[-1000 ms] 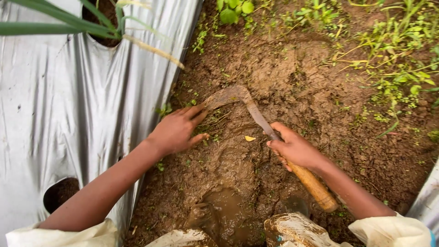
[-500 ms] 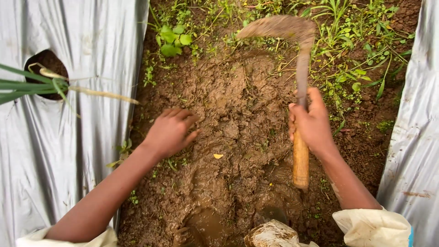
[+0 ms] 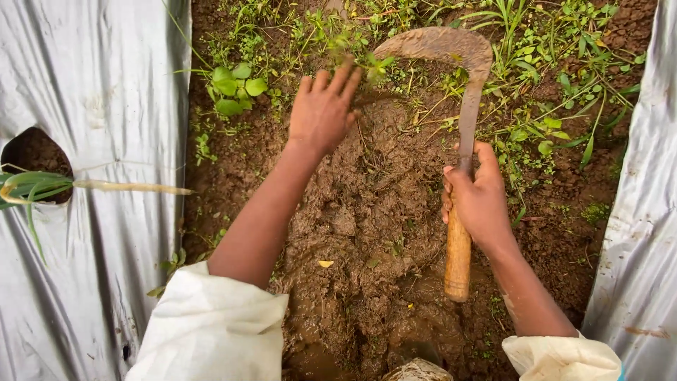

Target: The person uses a hoe to loosen the soil and remove weeds from a muddy path between rows of plants. They pull the uprooted weeds by hand and discard them while continuing to work along the edge of a plastic mulch sheet.

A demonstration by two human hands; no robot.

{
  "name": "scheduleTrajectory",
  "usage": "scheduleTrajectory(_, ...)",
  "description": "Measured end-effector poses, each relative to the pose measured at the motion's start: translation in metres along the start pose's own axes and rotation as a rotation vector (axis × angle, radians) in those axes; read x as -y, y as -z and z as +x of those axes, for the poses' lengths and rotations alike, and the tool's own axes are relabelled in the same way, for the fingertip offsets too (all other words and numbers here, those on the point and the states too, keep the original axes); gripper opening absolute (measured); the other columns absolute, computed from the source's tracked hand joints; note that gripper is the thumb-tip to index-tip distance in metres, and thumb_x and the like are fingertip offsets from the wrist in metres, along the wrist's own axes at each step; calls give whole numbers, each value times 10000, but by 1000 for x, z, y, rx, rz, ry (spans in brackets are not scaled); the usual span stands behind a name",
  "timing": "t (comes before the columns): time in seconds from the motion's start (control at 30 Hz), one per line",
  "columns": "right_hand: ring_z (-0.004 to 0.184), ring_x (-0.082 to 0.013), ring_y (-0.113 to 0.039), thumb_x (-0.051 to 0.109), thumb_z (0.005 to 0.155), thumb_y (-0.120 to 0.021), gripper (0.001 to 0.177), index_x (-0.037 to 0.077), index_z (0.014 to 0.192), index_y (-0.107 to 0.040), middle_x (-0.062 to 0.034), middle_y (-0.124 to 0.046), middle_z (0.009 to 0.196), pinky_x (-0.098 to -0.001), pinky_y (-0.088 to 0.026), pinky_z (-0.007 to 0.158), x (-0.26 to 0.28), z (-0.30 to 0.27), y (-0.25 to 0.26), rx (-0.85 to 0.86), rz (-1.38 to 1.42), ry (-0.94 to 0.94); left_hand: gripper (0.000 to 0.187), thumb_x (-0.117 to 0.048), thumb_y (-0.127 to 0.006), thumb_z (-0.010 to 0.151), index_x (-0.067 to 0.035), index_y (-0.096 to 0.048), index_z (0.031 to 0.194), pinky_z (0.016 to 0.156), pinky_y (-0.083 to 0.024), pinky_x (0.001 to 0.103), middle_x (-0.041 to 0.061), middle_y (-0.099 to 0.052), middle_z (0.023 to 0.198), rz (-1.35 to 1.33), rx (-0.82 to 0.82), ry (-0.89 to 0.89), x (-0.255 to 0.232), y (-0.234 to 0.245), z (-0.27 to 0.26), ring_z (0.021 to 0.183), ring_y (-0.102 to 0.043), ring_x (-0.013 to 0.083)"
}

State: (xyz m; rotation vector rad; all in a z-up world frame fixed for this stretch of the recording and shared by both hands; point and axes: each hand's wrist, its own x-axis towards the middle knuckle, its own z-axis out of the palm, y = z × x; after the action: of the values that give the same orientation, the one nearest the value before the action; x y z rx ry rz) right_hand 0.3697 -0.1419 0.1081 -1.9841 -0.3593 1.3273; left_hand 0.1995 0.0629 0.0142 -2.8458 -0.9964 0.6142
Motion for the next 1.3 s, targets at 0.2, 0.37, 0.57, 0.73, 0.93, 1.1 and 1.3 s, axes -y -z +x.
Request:
scheduleTrajectory(0.2,567,-218,-505,48,1011,-480,306,132,1292,-392,-96,-474,851,-352,-476,428,10,4,-4,24,-113,-4,628,-574,-281,1083,-183,-400,1560,1069,-368,513,106,-583,1394,57,-68,114,22,-38,28,1322,-462,322)
scheduleTrajectory(0.37,520,-189,-495,-7,985,-461,271,102,1223,-394,-84,-491,819,-325,-479,372,8,8,-9,-22,38,125,309,-312,-427,1073,-134,-632,1221,1005,-426,461,93,-662,1158,70,-173,91,20,-46,33,1137,-538,262)
scheduleTrajectory(0.57,476,-203,-515,19,1053,-439,182,95,1203,-370,-87,-534,779,-293,-500,347,0,10,-29,55,-4,94,249,-162,-435,1034,-90,-628,1174,1027,-462,469,136,-677,1141,-23,-207,68,7,-50,31,1123,-572,269)
scheduleTrajectory(0.73,562,-221,-512,74,1050,-449,135,95,1174,-398,-109,-523,850,-352,-500,422,5,7,-22,130,-150,-53,319,-67,-400,1012,-87,-632,1229,946,-497,446,127,-684,1070,-122,-216,81,8,-52,16,1028,-575,251)
scheduleTrajectory(0.93,536,-166,-493,-104,981,-388,318,-11,1283,-357,-97,-460,765,-293,-513,398,1,8,-27,-28,132,424,253,-159,-430,1079,-143,-681,1106,977,-504,397,63,-698,1016,-146,-132,101,-3,-43,1,1069,-586,212)
scheduleTrajectory(1.1,434,-182,-499,-118,924,-427,348,-73,1269,-414,-98,-490,675,-299,-489,325,-21,-2,-19,154,-62,251,230,-142,-463,1076,-141,-693,1055,936,-544,382,61,-699,973,-178,-150,85,2,-42,-14,1022,-590,195)
scheduleTrajectory(1.3,545,-169,-487,-113,975,-398,318,-36,1283,-386,-93,-451,764,-299,-505,414,-1,-13,-17,-10,35,390,209,-166,-491,1066,-157,-691,1007,904,-562,376,40,-682,918,-217,-183,100,9,-45,-20,988,-586,179)
